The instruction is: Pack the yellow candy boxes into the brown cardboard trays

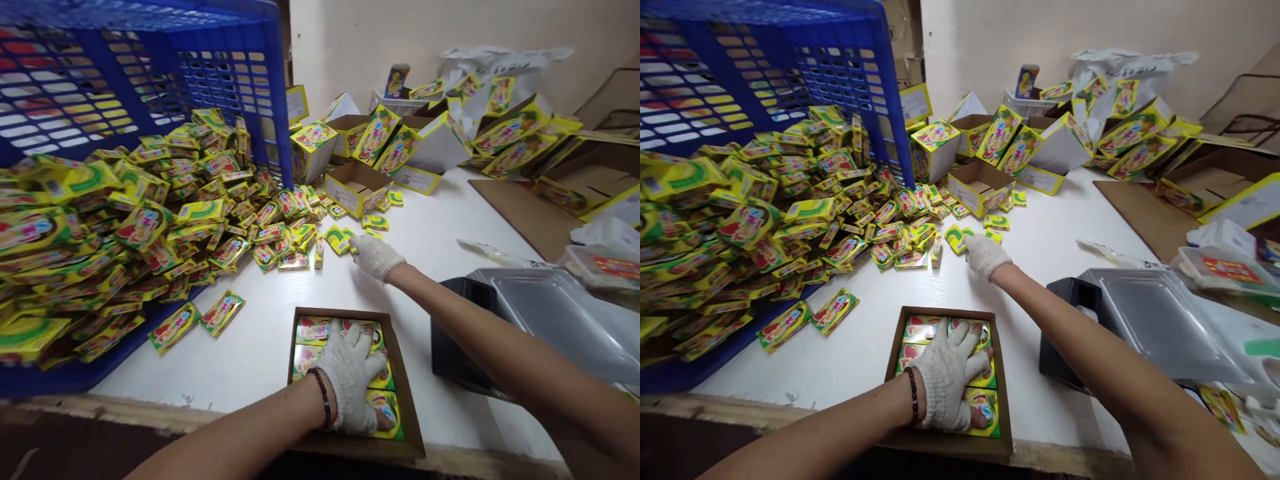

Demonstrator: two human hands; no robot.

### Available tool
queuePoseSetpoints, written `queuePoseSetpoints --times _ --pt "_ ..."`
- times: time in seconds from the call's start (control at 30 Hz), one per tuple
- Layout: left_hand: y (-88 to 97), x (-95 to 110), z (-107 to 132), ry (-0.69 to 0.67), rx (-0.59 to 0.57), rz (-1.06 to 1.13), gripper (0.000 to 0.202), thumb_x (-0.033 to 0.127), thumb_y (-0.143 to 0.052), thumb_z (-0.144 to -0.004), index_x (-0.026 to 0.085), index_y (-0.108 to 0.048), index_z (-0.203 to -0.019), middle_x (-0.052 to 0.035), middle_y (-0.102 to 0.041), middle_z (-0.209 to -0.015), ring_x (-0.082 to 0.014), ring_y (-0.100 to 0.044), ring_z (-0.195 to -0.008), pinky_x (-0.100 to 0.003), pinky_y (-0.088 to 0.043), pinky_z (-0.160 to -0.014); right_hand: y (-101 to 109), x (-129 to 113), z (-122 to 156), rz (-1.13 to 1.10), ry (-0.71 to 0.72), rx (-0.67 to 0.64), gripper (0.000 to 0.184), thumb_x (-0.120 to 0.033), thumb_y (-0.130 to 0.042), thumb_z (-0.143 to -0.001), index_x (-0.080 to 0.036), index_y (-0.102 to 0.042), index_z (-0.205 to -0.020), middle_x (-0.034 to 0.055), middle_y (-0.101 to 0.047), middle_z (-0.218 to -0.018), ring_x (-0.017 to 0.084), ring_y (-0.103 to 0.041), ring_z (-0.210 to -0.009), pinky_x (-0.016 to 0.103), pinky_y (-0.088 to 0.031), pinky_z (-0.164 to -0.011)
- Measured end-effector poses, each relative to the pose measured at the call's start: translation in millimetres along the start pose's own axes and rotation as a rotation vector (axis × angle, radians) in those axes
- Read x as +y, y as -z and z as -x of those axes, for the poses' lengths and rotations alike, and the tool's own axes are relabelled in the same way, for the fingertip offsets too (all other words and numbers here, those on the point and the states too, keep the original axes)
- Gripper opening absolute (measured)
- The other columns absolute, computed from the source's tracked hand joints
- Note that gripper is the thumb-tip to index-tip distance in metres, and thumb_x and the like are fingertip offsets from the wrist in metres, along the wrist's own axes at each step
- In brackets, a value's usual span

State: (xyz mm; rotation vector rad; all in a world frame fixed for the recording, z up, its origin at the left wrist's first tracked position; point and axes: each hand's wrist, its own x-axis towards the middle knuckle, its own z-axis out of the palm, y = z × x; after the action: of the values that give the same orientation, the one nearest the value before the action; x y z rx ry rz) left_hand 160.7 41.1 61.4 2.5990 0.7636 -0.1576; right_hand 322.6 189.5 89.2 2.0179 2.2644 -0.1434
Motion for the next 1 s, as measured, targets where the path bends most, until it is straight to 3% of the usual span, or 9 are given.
queuePoseSetpoints --times 0.13,0.2,0.27,0.37,0.5,0.6,0.73,0.87,1.0 --pt "20.6 -18 29 -0.033 0.26 0.287 0.052 0.053 -0.059 -0.083 0.02 -0.057 -0.123 -0.0096 -0.062 -0.115 -0.0245 -0.058 -0.106 -0.038 -0.047 -0.094 -31 -16 -48 0.006 -0.005 0.025 0.046 -0.034 -0.049 -0.088 -0.014 -0.051 -0.13 0.0206 -0.052 -0.126 0.028 -0.057 -0.103 0.034 -0.044 -0.078" --pt "27.2 -44 53 0.147 0.513 0.305 0.028 0.037 -0.048 -0.092 0.02 -0.06 -0.109 -0.0072 -0.063 -0.106 -0.0186 -0.059 -0.099 -0.03 -0.047 -0.089 -43 -23 -58 -0.03 -0.026 0.052 0.051 -0.042 -0.055 -0.085 -0.014 -0.053 -0.127 0.022 -0.052 -0.124 0.031 -0.055 -0.105 0.039 -0.044 -0.081" --pt "28.7 -79 82 0.495 0.705 0.174 0.023 0.03 -0.042 -0.093 0.019 -0.06 -0.104 -0.0083 -0.062 -0.105 -0.0196 -0.058 -0.1 -0.032 -0.046 -0.09 -48 -25 -59 -0.136 -0.034 0.076 0.048 -0.04 -0.06 -0.081 -0.014 -0.057 -0.121 0.0225 -0.054 -0.121 0.033 -0.053 -0.106 0.042 -0.042 -0.085" --pt "20.9 -129 119 0.943 0.505 -0.11 0.032 0.031 -0.05 -0.087 0.016 -0.057 -0.114 -0.0143 -0.058 -0.115 -0.0287 -0.058 -0.103 -0.04 -0.047 -0.085 -40 -22 -45 -0.34 -0.035 0.107 0.037 -0.03 -0.059 -0.081 -0.012 -0.059 -0.114 0.0254 -0.053 -0.123 0.035 -0.052 -0.109 0.045 -0.04 -0.09" --pt "-1.5 -160 140 1.004 0.364 -0.214 0.042 0.031 -0.047 -0.087 0.013 -0.052 -0.125 -0.0179 -0.058 -0.116 -0.0347 -0.057 -0.105 -0.046 -0.046 -0.086 -9 -10 9 -0.588 -0.123 0.146 0.039 -0.034 -0.033 -0.093 -0.01 -0.051 -0.119 0.0244 -0.055 -0.125 0.028 -0.059 -0.104 0.037 -0.048 -0.082" --pt "-11.1 -153 142 0.914 0.545 -0.047 0.049 0.038 -0.052 -0.084 0.014 -0.049 -0.127 -0.0164 -0.059 -0.115 -0.0311 -0.057 -0.104 -0.044 -0.047 -0.089 16 -5 70 -0.852 -0.225 0.083 0.049 -0.041 -0.009 -0.098 -0.016 -0.047 -0.117 0.0165 -0.067 -0.103 0.021 -0.066 -0.073 0.033 -0.052 -0.06" --pt "-1.8 -122 138 0.749 0.82 0.367 0.064 0.047 -0.059 -0.081 0.016 -0.042 -0.135 -0.0126 -0.057 -0.122 -0.0254 -0.059 -0.106 -0.042 -0.049 -0.094 20 -29 144 -1.162 -0.379 -0.191 0.049 -0.061 -0.019 -0.095 -0.025 -0.051 -0.087 0.0056 -0.059 -0.053 0.024 -0.061 -0.052 0.037 -0.053 -0.053" --pt "10.5 -79 128 0.57 0.89 0.527 0.067 0.046 -0.064 -0.081 0.02 -0.042 -0.138 -0.0109 -0.056 -0.128 -0.0234 -0.058 -0.11 -0.041 -0.047 -0.1 -13 -74 176 -1.291 -0.397 -0.494 0.031 -0.05 -0.024 -0.097 -0.024 -0.041 -0.097 0.0012 -0.063 -0.069 0.017 -0.062 -0.052 0.029 -0.053 -0.049" --pt "6.9 -47 122 0.416 0.828 0.576 0.062 0.043 -0.065 -0.083 0.021 -0.045 -0.137 -0.0096 -0.055 -0.129 -0.0231 -0.056 -0.115 -0.04 -0.048 -0.101 -34 -96 179 -1.111 -0.301 -0.512 0.022 -0.036 -0.028 -0.096 -0.023 -0.044 -0.102 -0.0022 -0.056 -0.067 0.012 -0.054 -0.049 0.023 -0.046 -0.046"
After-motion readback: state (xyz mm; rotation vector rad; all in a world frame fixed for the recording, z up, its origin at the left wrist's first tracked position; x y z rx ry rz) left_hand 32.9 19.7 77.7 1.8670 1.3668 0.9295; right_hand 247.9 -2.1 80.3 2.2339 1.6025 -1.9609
